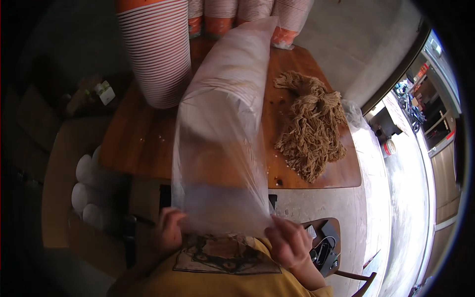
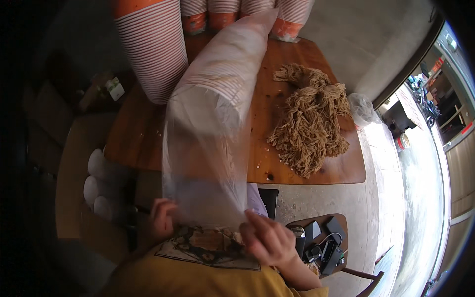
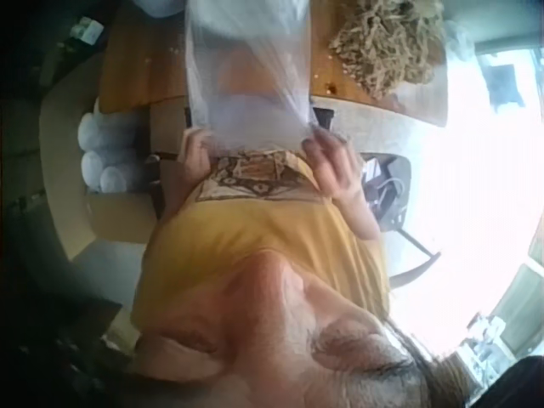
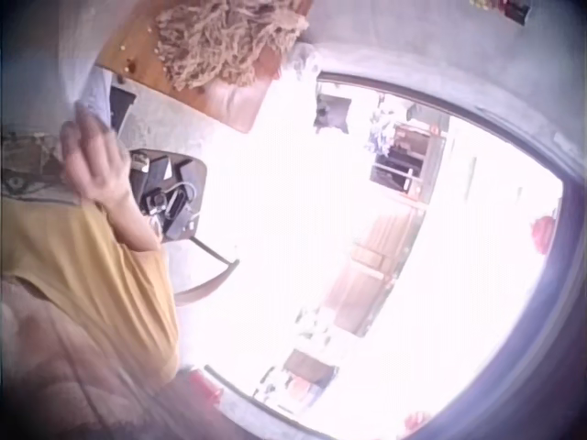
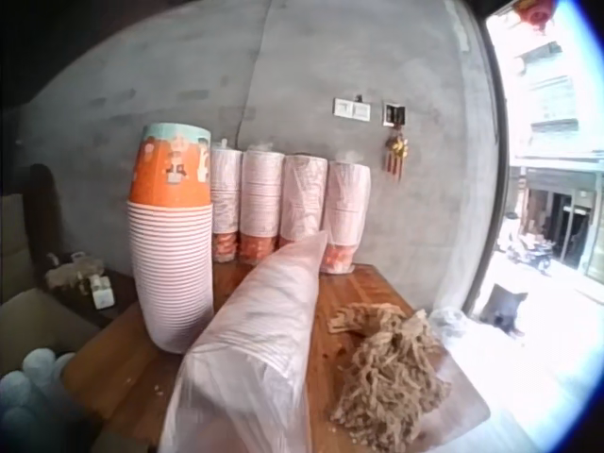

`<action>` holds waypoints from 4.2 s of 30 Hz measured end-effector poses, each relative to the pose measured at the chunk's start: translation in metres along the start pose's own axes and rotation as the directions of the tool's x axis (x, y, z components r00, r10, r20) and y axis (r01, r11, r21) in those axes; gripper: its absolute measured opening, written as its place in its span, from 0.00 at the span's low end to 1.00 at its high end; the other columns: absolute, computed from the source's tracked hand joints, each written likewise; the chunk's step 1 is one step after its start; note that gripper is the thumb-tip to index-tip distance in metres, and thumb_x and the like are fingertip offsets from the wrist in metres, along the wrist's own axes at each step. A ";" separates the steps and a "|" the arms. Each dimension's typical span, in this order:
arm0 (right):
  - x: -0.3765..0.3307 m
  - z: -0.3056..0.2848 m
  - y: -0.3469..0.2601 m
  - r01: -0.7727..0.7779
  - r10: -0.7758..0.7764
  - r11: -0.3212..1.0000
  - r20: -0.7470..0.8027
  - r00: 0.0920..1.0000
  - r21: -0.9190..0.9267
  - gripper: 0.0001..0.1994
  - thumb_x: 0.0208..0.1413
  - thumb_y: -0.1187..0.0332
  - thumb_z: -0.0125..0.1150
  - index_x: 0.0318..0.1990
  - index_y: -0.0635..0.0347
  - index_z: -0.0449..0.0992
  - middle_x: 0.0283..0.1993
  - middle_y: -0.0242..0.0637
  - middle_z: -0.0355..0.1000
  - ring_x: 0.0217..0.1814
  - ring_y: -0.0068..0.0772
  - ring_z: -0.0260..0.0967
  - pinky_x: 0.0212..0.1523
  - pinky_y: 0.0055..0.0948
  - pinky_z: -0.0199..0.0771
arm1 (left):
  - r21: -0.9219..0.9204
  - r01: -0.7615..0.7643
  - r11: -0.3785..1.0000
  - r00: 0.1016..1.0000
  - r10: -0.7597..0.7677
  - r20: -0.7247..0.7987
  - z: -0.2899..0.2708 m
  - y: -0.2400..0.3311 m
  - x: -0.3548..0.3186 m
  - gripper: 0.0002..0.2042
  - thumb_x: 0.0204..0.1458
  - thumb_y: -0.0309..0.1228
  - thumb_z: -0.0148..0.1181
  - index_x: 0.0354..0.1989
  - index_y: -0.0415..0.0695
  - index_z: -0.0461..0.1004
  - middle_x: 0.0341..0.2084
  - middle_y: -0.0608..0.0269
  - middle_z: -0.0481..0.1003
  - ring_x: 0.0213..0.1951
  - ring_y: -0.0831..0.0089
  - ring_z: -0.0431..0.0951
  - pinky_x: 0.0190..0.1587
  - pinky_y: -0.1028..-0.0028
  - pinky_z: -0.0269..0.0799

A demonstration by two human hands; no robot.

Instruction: The recorder is seen stacking paper cups, placing a large stack into a plastic bag, and tying it, as well as handling strings inside individual cups.

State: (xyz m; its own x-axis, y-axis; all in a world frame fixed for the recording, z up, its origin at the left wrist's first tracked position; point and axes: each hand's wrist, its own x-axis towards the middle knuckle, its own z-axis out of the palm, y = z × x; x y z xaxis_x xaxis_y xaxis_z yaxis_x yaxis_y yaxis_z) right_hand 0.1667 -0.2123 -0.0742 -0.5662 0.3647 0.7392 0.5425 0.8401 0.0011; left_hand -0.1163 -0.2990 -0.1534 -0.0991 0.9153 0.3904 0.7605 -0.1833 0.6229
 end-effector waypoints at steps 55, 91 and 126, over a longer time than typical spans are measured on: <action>0.011 -0.001 -0.021 -0.104 0.183 0.944 -0.237 0.954 0.313 0.17 0.42 0.74 0.68 0.41 0.66 0.71 0.40 0.49 0.72 0.38 0.43 0.73 0.35 0.34 0.75 | 0.224 -0.253 0.941 0.904 0.312 -0.291 -0.075 0.068 0.004 0.16 0.49 0.19 0.47 0.48 0.33 0.69 0.42 0.50 0.72 0.38 0.57 0.74 0.40 0.66 0.72; 0.037 0.114 0.021 -0.716 0.052 -0.565 0.883 0.466 0.411 0.46 0.53 0.27 0.35 0.67 0.56 0.56 0.64 0.44 0.62 0.63 0.43 0.63 0.62 0.39 0.64 | -0.658 0.335 0.675 0.853 0.080 0.516 0.020 0.044 0.030 0.20 0.57 0.35 0.59 0.54 0.40 0.64 0.41 0.58 0.74 0.41 0.75 0.75 0.43 0.73 0.72; 0.055 0.027 0.091 -0.697 0.620 0.571 0.330 0.712 0.434 0.11 0.60 0.70 0.56 0.47 0.65 0.72 0.39 0.42 0.75 0.38 0.32 0.76 0.39 0.29 0.73 | -0.690 0.722 0.042 0.689 -0.131 0.713 0.117 0.066 0.218 0.20 0.61 0.47 0.50 0.20 0.49 0.62 0.12 0.74 0.57 0.15 0.82 0.54 0.19 0.80 0.48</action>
State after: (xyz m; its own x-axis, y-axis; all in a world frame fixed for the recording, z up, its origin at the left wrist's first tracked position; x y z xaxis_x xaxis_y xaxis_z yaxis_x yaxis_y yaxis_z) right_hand 0.1682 -0.1046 -0.0519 -0.2719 0.9127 0.3050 0.4354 0.3994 -0.8068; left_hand -0.0130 -0.0701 -0.1066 0.2894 0.9102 -0.2963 -0.4826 0.4060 0.7760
